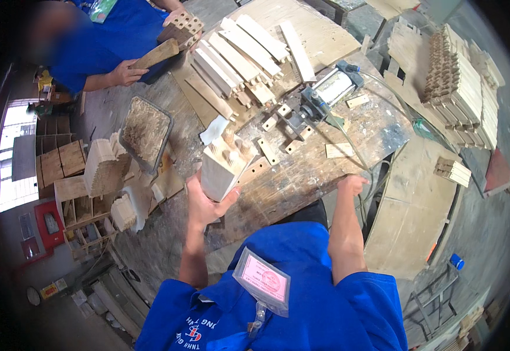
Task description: The person sits on the floor and sorts small wooden pieces into neat stacks. They then stand and move to a workbench, where they continue to organize and stack the wooden pieces.
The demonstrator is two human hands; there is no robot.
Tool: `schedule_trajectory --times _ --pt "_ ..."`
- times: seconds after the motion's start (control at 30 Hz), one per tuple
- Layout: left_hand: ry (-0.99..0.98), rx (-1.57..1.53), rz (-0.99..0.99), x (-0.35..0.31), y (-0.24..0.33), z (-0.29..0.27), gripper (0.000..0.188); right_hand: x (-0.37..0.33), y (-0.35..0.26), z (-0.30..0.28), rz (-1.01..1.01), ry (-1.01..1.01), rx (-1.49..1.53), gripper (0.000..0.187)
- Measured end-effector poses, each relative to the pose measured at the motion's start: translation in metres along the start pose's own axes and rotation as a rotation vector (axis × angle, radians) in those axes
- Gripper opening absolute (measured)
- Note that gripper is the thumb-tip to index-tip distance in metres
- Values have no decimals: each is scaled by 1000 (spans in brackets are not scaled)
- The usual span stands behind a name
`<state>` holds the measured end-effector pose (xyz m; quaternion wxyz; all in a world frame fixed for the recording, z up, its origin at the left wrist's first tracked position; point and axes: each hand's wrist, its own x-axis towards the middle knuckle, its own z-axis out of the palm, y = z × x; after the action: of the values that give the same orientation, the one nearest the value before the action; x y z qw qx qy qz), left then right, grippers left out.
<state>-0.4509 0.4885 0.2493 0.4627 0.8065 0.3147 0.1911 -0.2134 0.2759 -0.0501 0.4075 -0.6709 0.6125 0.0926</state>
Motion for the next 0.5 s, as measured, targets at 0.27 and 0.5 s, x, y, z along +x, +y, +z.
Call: schedule_trajectory --times 0.27,0.5 --pt "190 337 80 -20 19 7 50 -6 -4 -5 39 -32 92 81" --pt "234 502 222 -27 12 26 55 -4 -2 -4 39 -57 107 79"
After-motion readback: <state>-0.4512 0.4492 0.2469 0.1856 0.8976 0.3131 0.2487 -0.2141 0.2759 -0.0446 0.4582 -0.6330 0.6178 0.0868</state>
